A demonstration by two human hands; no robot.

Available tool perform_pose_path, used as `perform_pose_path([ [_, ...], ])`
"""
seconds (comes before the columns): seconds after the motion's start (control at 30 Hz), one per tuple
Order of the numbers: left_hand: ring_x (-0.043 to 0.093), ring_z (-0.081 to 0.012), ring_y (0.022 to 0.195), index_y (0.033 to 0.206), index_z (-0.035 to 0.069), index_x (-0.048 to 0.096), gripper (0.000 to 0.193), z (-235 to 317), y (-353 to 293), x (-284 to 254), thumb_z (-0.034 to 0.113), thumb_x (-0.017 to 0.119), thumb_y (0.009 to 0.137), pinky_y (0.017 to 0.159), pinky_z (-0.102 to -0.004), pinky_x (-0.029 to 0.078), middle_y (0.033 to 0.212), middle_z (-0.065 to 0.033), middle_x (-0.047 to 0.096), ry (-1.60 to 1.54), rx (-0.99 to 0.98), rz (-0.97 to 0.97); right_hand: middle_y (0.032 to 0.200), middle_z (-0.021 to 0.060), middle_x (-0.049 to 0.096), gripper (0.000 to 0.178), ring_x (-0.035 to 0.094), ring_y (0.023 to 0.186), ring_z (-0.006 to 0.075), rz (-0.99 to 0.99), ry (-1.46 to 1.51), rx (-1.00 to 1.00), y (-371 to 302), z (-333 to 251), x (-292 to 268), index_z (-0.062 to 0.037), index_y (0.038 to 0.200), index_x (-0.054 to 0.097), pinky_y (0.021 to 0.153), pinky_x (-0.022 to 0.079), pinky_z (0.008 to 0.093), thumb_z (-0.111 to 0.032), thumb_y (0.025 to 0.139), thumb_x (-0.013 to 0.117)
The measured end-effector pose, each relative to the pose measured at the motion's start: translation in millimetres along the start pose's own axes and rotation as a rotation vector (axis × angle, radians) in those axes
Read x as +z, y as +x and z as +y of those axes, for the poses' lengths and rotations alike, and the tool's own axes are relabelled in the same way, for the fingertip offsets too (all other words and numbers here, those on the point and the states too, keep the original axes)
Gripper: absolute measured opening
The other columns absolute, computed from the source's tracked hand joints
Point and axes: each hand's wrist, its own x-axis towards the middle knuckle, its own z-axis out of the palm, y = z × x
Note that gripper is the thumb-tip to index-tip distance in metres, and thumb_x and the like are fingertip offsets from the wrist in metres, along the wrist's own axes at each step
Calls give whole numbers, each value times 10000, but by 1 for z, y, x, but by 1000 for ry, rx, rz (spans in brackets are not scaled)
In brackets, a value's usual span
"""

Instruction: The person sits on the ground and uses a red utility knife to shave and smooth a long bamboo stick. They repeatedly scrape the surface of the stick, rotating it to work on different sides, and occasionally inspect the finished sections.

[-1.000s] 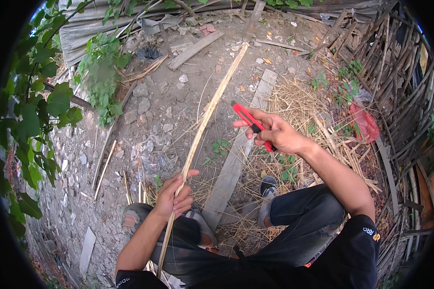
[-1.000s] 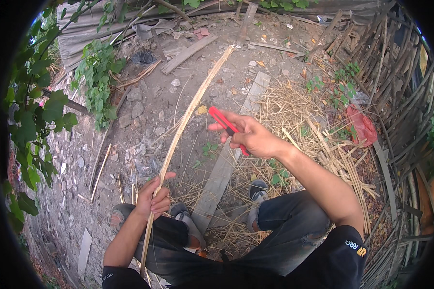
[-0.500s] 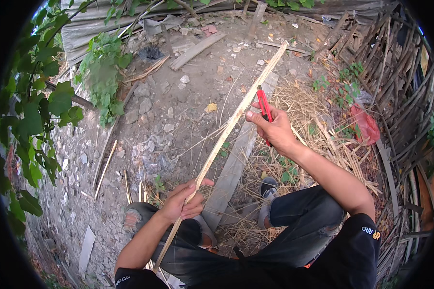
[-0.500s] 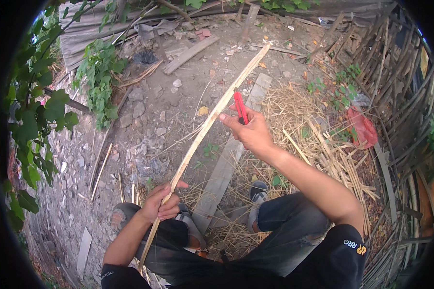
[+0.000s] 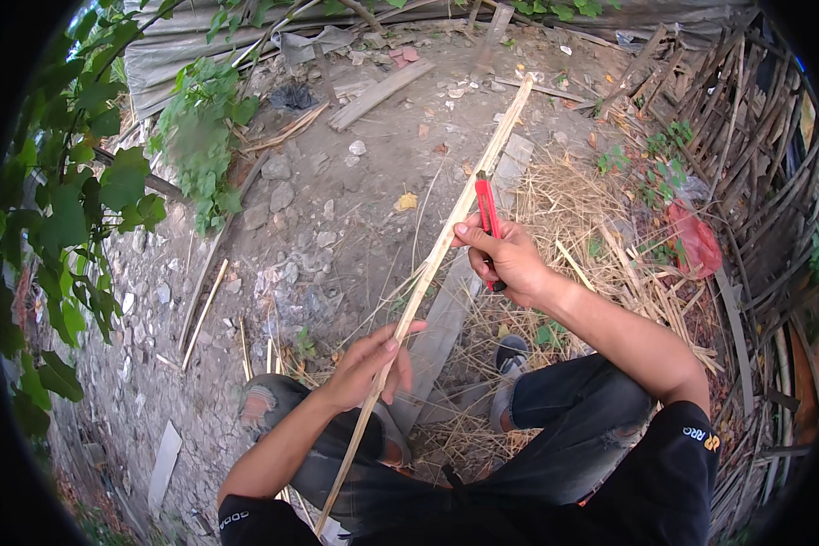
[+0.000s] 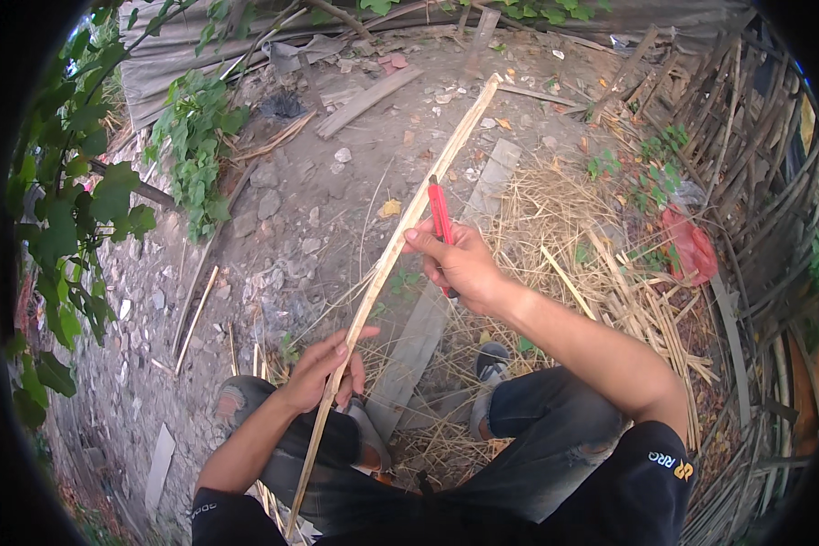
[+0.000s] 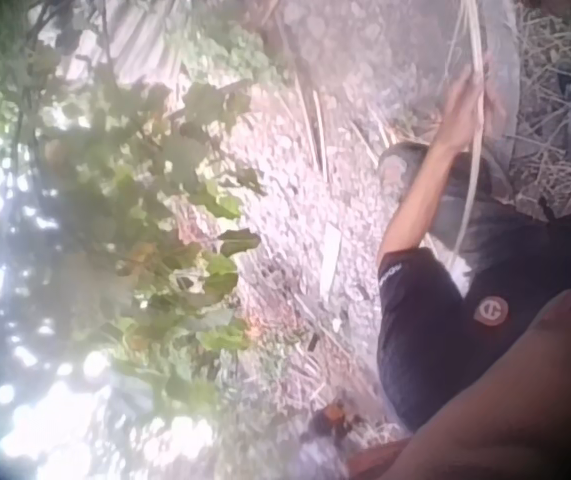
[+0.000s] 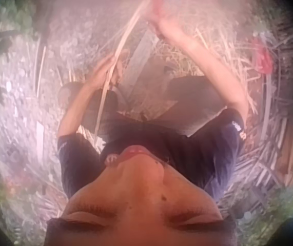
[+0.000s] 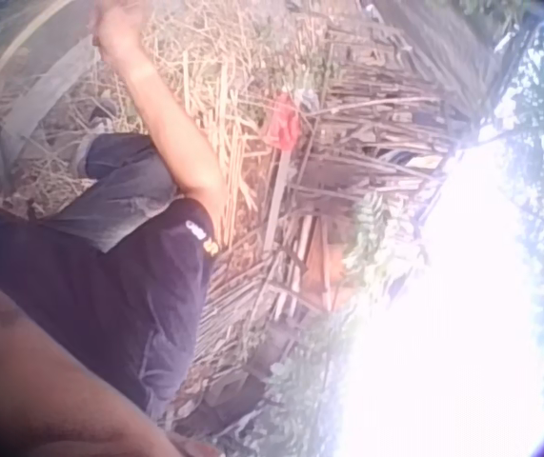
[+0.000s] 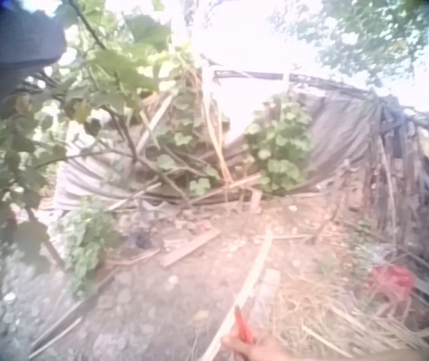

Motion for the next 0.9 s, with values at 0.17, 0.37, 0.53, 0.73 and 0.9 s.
perform_pose_path([
  [0.17,388,-86,453,1548,31,356,496,-10,3,-9,267,364,1111,438,-227,335,622,7,412,-111,66,168,710,112,670,406,594,559,218,-140,-754,-124,-9,-4,4,-29,995,650,551,452,383,-429,1015,587],
  [0.37,359,-73,437,1525,19,391,473,-10,2,-12,208,412,1092,409,-228,306,615,31,359,-204,93,285,668,215,611,407,631,699,460,-383,-1241,-280,-40,-7,24,-31,916,573,664,470,548,-424,1017,544],
  [0.53,359,-60,447,1497,28,438,447,-9,0,-8,205,451,1087,416,-224,302,598,39,369,-119,58,307,657,242,626,447,645,667,473,-398,-1256,-336,-47,3,37,7,920,581,610,495,552,-428,1013,545],
  [0.73,338,-34,460,1501,44,455,438,-17,-2,-3,164,483,1081,423,-228,285,591,64,365,-27,63,275,577,214,616,496,641,562,433,-146,-1473,-456,-27,19,31,-18,875,646,542,516,512,-487,1007,555],
  [0.9,308,-33,457,1500,52,460,428,-22,-3,-8,147,477,1082,432,-234,268,580,75,318,-128,16,254,586,189,649,479,684,573,386,-164,-1650,-528,-11,17,15,-50,883,696,530,543,485,-494,994,555],
])
